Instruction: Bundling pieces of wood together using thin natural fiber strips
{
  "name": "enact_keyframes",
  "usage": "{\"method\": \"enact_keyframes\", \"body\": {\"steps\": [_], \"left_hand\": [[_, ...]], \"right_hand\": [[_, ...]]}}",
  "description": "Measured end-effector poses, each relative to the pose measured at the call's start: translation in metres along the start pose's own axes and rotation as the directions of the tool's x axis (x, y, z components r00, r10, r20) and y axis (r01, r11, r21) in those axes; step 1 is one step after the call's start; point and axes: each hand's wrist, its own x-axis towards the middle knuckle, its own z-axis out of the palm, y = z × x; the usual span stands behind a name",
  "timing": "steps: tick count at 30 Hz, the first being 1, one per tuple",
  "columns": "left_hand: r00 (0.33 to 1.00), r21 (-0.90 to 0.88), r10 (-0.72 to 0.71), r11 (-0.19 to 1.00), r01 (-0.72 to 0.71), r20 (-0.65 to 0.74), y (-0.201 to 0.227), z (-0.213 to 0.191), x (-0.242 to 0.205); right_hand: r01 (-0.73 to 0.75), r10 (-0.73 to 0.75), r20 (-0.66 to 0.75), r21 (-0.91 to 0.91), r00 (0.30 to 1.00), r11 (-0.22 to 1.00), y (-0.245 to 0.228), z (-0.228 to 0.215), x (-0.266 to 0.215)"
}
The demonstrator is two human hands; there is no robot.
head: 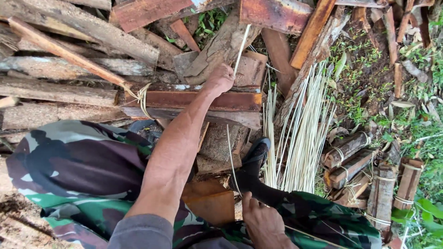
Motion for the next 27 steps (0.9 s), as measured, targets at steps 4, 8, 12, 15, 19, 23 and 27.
{"method": "enact_keyframes", "body": {"steps": [4, 8, 12, 15, 19, 23, 27], "left_hand": [[0.999, -0.101, -0.042, 0.994, 0.039, -0.031, 0.028, -0.018, -0.037], [0.996, -0.145, -0.072, 0.987, 0.065, -0.048, 0.035, -0.015, -0.051], [0.997, -0.055, -0.018, 0.998, 0.014, -0.077, 0.027, -0.006, -0.050], [0.984, -0.166, 0.114, 0.977, -0.135, -0.134, 0.030, -0.016, -0.072], [0.972, -0.195, 0.189, 0.957, -0.214, -0.141, 0.017, -0.014, -0.077], [0.992, -0.670, -0.068, 0.732, 0.121, 0.105, 0.007, -0.007, -0.075], [0.868, -0.806, -0.084, 0.336, 0.487, 0.489, -0.008, -0.014, -0.086]], "right_hand": [[0.060, -0.110, -0.186, -0.257, 0.976, 0.965, 0.020, -0.052, -0.021], [-0.046, -0.398, -0.586, -0.599, 0.706, 0.800, 0.071, -0.139, 0.000], [0.178, -0.286, -0.665, -0.227, 0.690, 0.957, 0.107, -0.221, 0.061], [0.333, -0.259, -0.682, -0.024, 0.684, 0.943, 0.165, -0.230, 0.145], [0.448, -0.175, -0.737, 0.190, 0.653, 0.873, 0.186, -0.194, 0.208], [0.591, -0.107, -0.798, 0.341, 0.594, 0.731, 0.186, -0.181, 0.229], [0.653, -0.138, -0.870, 0.240, 0.473, 0.719, 0.200, -0.164, 0.221]]}}
